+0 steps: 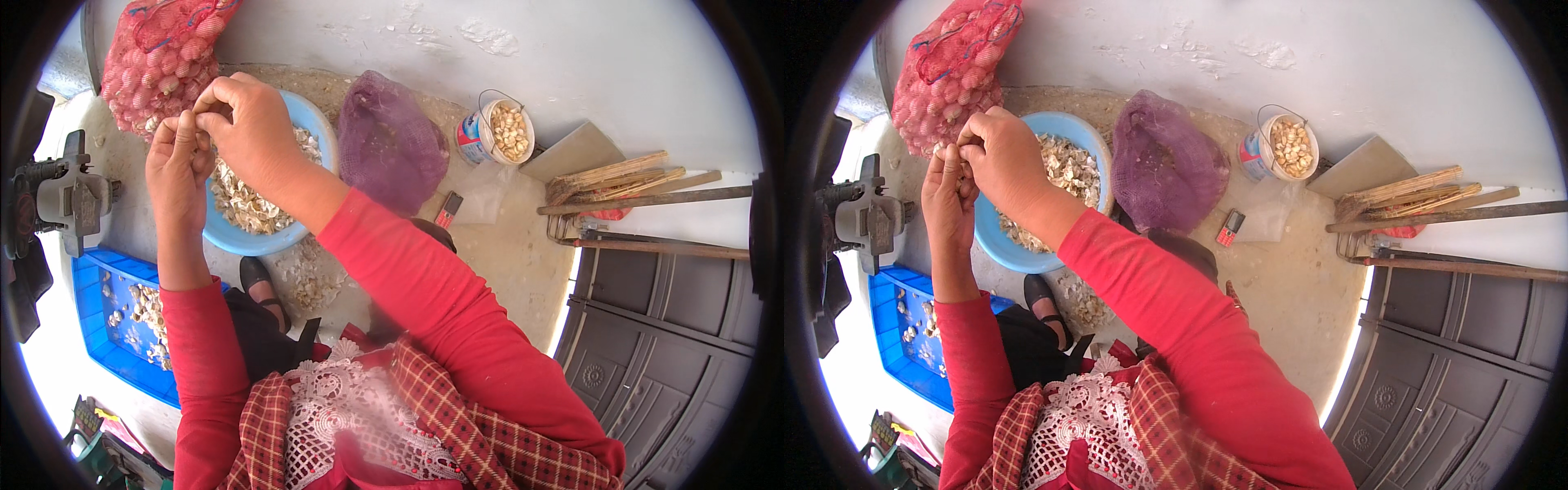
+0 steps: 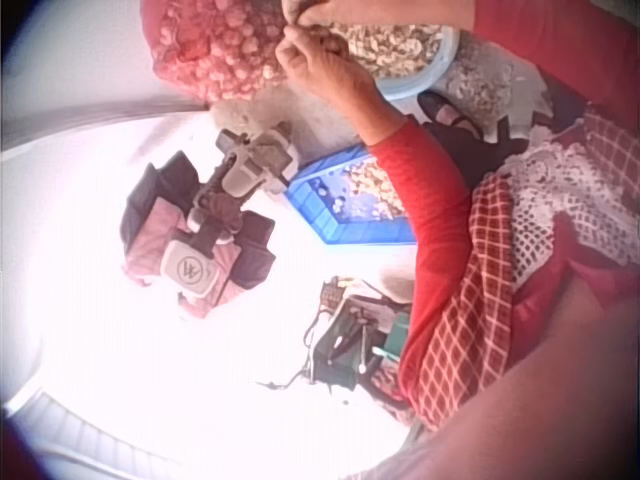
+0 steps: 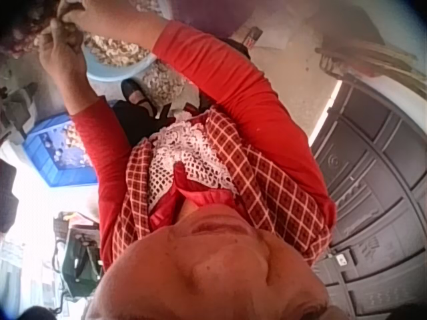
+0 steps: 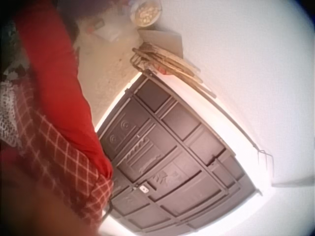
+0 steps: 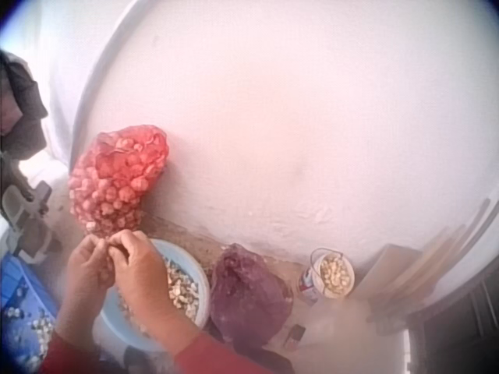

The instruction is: The person sits on the floor and peels garlic cloves by hand, separating the skins and placing the peeled cloves into a blue basin. The person repeatedly picks up garlic from a mesh bag and a blue tray, peels each clove, and discards the skins into the basin.

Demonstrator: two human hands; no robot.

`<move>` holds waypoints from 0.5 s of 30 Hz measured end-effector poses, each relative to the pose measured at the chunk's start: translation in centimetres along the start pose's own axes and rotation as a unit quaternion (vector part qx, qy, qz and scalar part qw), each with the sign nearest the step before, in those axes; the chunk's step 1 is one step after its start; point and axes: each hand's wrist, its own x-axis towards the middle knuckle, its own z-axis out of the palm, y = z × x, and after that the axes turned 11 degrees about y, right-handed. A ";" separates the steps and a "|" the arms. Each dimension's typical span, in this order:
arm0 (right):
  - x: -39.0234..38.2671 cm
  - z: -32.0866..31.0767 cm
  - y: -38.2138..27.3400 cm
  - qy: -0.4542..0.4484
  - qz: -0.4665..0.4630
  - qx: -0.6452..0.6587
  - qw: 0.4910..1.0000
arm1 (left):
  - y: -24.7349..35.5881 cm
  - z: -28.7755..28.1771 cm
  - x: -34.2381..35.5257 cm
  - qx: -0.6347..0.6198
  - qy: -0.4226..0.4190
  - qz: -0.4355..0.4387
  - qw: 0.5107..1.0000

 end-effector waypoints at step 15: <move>-0.1 0.3 0.6 -0.075 -0.045 0.025 0.996 | 0.0 -0.2 0.4 -0.116 -0.025 -0.084 0.989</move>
